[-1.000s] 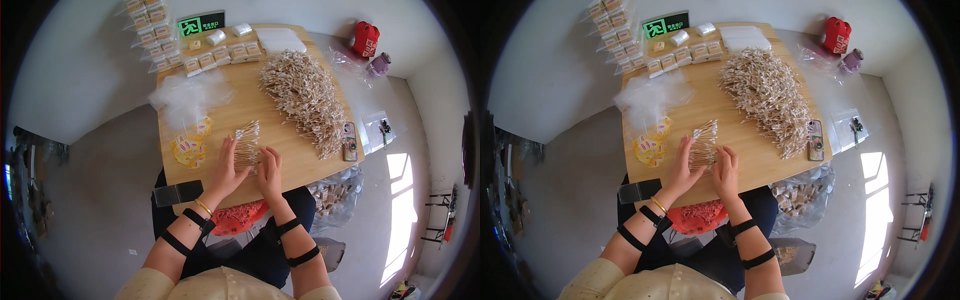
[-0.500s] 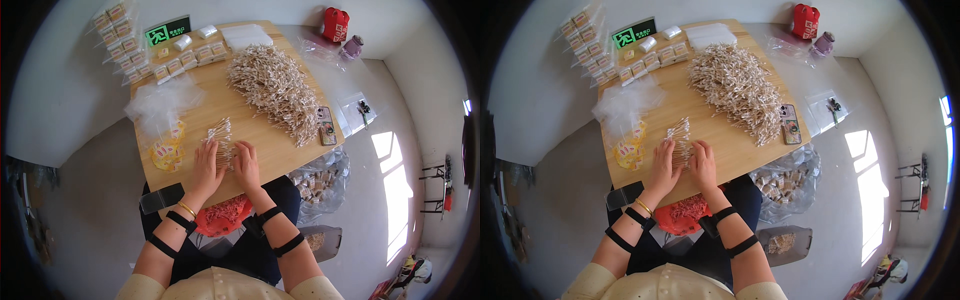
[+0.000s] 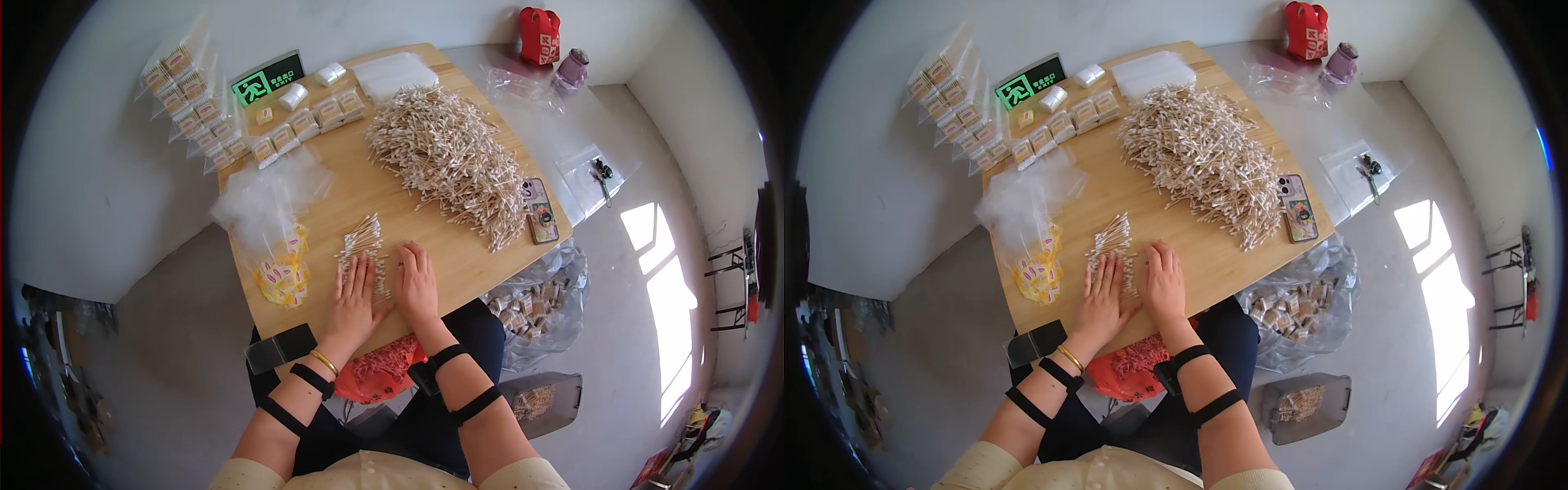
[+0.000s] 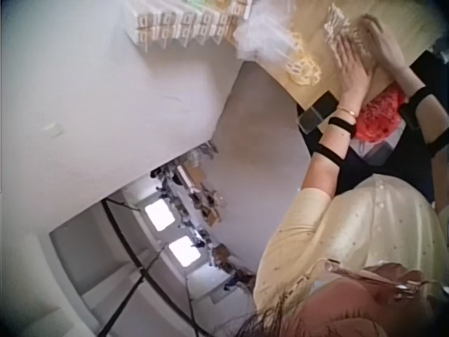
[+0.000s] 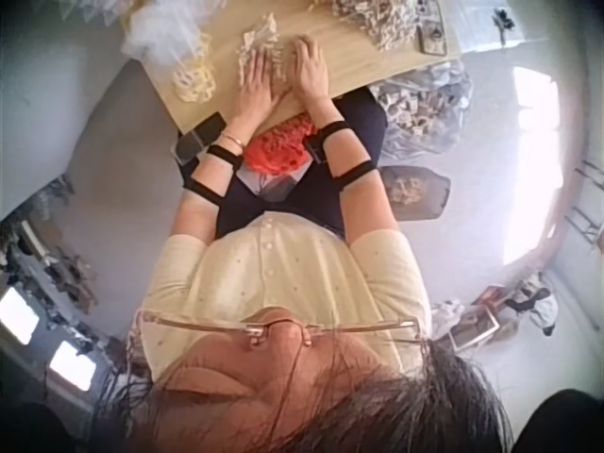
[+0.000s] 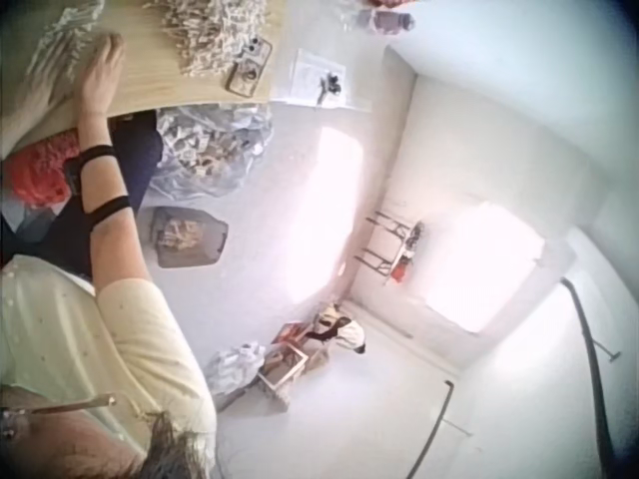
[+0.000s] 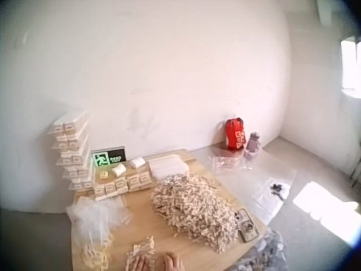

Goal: The person sits at a wooden table and organizes a large pile of cotton swabs into neat rows. They then pick up small plastic packets, place a bundle of swabs inside each packet, and seal them. The finished packets are stacked on the table.

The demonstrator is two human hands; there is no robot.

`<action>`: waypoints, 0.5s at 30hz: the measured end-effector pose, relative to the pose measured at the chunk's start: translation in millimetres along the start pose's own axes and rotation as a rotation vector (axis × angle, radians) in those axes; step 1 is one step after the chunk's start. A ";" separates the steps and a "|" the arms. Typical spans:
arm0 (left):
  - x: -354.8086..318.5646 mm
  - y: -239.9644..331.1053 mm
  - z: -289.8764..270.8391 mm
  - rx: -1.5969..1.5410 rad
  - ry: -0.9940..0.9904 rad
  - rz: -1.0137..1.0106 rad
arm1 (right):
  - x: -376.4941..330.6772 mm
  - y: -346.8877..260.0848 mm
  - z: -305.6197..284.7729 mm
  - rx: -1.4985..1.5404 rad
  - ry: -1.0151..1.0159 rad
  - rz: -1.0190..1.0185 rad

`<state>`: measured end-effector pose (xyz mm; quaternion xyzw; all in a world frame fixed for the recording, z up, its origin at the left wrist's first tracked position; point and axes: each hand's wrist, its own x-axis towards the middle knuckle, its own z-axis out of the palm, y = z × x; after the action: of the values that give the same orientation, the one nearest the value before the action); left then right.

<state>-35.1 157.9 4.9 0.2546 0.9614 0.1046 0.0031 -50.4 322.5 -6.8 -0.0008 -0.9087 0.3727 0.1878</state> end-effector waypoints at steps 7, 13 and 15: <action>-15.4 4.0 0.0 0.065 -0.064 0.034 | -0.9 2.1 -3.1 0.024 -0.025 0.026; 1.9 -2.5 -1.9 0.041 -0.019 0.000 | 0.4 1.8 -2.1 0.027 -0.009 0.004; 0.6 -0.8 -6.2 0.014 -0.043 0.004 | 0.5 2.2 -2.5 0.016 0.014 -0.012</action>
<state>-36.4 156.3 10.7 0.2589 0.9613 0.0921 0.0219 -50.4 325.8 -6.5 0.0038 -0.9043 0.3789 0.1965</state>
